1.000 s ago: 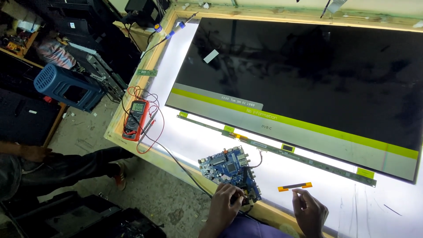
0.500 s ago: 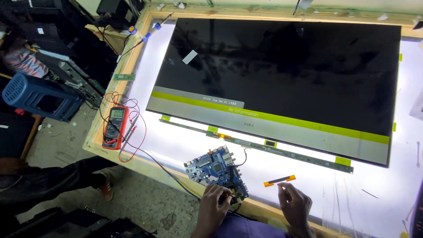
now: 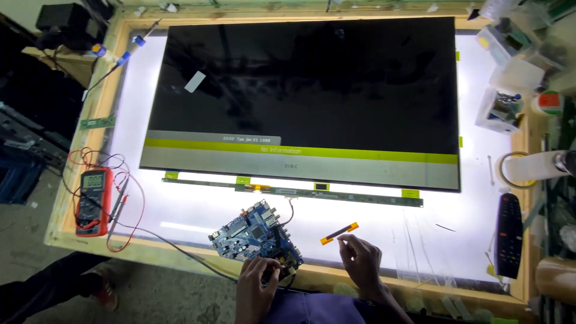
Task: Repairing a television by connecting a circuit board to the display panel and testing it
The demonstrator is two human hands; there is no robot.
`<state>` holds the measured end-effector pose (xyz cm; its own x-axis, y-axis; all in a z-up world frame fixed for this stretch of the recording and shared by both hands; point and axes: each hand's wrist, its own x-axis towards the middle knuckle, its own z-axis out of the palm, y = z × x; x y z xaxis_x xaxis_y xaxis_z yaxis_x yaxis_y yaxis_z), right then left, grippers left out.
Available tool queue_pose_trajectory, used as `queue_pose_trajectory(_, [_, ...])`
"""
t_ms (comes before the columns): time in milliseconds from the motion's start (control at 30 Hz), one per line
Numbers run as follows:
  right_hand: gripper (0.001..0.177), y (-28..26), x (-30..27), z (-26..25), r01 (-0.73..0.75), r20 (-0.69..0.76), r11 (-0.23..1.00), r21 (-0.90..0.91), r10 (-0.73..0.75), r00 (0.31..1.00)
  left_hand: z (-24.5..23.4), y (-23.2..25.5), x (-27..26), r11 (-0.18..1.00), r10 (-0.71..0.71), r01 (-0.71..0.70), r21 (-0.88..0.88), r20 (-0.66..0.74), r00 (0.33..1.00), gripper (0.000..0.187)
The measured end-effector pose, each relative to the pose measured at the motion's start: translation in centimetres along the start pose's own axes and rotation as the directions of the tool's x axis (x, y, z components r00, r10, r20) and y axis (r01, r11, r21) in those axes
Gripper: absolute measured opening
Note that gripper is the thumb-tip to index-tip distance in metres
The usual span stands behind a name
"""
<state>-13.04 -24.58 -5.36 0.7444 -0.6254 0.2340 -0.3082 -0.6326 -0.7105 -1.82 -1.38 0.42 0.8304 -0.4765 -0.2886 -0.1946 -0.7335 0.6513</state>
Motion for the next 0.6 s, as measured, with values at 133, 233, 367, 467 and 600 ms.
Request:
queue_pose_trajectory(133, [0.006,0.0,0.1,-0.2,-0.004,0.019,1.0,0.019,0.004,1.0,0.7,-1.0,0.0,0.999,0.005,-0.005,0.045,-0.014,1.0,0.01])
queue_pose_trajectory(233, [0.005,-0.2,0.2,-0.4,-0.011,0.015,0.999,0.038,0.01,1.0,1.4,-2.2,0.1,0.998,-0.003,0.003,0.057,-0.008,1.0,0.011])
queue_pose_trajectory(367, [0.005,-0.5,0.5,-0.8,0.01,0.007,0.999,0.041,-0.01,1.0,2.1,-3.0,0.3,0.995,-0.029,0.027,0.097,0.018,0.999,0.013])
queue_pose_trajectory(467, [0.005,-0.5,0.5,-0.9,0.044,0.0,0.998,0.048,-0.044,0.999,2.3,-3.1,0.2,0.995,-0.039,0.038,0.09,0.009,0.999,0.016])
queue_pose_trajectory(600, [0.006,-0.2,0.5,-0.8,0.056,0.009,0.997,0.045,-0.056,0.998,3.2,-4.5,0.4,0.995,0.018,-0.015,0.103,-0.021,1.0,0.015])
